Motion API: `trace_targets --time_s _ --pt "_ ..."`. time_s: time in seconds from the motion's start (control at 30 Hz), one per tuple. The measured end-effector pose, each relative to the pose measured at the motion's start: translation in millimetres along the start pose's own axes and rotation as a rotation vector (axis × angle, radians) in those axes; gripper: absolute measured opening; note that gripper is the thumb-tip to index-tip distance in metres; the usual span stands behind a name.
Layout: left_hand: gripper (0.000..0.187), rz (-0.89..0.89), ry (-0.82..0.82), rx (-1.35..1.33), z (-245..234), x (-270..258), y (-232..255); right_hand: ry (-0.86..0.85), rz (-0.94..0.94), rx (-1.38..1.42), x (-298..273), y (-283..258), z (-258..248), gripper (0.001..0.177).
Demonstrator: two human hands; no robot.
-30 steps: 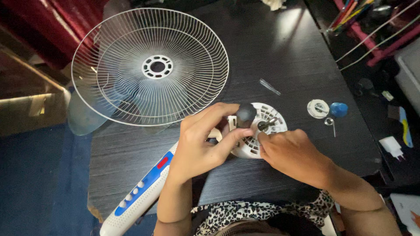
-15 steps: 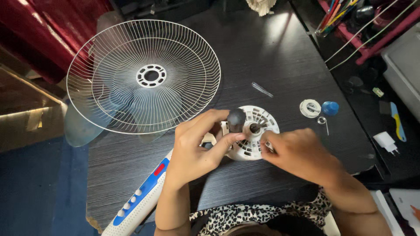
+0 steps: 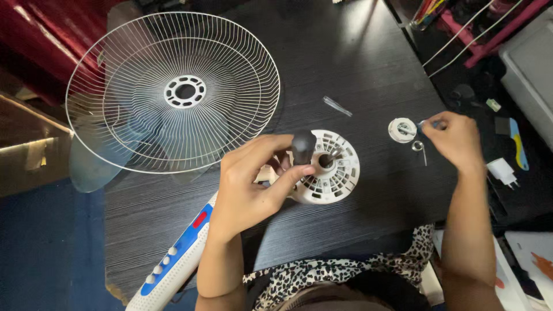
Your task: The person uses a screwdriver to tighten screws on the motor housing of a disassembled electric fan and then on the fan stand. The fan cage and blades remain detached on the table throughout.
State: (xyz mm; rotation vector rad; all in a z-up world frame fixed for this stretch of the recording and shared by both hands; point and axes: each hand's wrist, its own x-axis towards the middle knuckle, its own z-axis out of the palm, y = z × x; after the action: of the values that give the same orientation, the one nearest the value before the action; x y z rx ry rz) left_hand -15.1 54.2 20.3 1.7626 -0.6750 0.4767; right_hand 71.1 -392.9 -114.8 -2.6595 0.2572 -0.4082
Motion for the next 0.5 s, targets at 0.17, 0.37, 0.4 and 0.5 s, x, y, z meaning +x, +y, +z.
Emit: trace_targets --time_s 0.17,0.37,0.4,0.5 --pt "0.031 -0.004 -0.020 0.013 4.2 4.2 -2.6 -0.100 0.102 0.032 1.6 -2.7 21.2 0.028" --pt "0.030 -0.020 -0.033 0.007 6.9 5.7 -5.8 -0.134 0.113 -0.095 1.4 -19.4 25.0 0.032" --pt "0.031 -0.023 -0.032 0.007 6.9 5.7 -6.2 -0.133 0.115 -0.110 1.3 -20.3 25.0 0.033" --pt "0.030 -0.039 -0.038 -0.004 6.4 4.7 -7.0 -0.153 0.122 -0.111 0.0 -19.9 26.3 0.034"
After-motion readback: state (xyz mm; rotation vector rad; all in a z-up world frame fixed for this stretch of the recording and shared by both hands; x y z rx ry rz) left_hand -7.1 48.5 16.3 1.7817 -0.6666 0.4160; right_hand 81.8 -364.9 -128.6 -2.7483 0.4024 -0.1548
